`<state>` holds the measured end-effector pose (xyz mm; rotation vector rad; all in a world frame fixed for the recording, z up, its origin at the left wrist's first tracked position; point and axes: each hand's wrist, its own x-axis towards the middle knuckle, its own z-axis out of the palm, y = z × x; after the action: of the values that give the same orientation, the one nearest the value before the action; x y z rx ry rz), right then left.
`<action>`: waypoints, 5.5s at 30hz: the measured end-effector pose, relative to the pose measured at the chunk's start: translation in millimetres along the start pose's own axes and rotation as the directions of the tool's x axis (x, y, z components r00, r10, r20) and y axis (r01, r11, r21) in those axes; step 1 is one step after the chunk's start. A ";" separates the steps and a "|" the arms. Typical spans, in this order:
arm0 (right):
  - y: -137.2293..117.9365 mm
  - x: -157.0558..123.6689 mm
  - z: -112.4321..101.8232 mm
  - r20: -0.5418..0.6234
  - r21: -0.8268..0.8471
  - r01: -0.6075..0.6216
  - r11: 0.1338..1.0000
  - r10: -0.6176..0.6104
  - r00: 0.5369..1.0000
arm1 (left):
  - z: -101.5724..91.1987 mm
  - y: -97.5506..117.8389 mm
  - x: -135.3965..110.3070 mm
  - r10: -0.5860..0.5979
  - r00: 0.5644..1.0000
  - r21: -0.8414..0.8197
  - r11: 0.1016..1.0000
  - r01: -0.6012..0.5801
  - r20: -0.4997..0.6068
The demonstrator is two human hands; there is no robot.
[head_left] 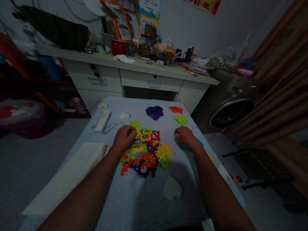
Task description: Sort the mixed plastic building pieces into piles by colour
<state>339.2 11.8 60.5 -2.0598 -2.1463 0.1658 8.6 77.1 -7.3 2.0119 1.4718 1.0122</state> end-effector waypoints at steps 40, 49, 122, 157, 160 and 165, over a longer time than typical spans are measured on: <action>61.1 92.0 14.0 -0.139 -0.050 -0.113 0.992 0.105 0.985 | 1.1 1.0 -0.8 -0.018 0.996 -0.006 1.000 0.018 -0.092; 44.7 93.0 8.7 -0.051 -0.198 -0.113 0.974 0.105 0.993 | -1.2 3.8 -1.4 -0.145 0.967 -0.153 0.982 0.114 -0.207; -74.3 50.3 4.2 0.078 0.414 0.342 0.844 -0.407 0.910 | -0.3 12.5 -7.5 -0.114 0.991 0.183 0.975 0.124 -0.067; -52.1 51.3 -6.9 0.067 0.647 0.170 0.743 -0.277 0.958 | -2.9 4.4 -1.5 -0.003 0.997 -0.064 0.998 -0.003 -0.082; -41.3 43.1 -22.6 0.016 0.698 0.124 0.705 -0.188 0.982 | -2.1 3.5 -0.4 -0.008 0.994 -0.106 0.994 -0.003 -0.108; -1.9 9.1 -53.1 0.055 0.669 0.008 0.743 -0.060 0.997 | -2.7 5.8 -1.3 -0.037 0.993 -0.113 0.993 0.025 -0.112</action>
<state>347.3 19.1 113.4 -1.5916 -1.7694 0.8836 9.9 73.7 -1.8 1.8749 1.4653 1.1873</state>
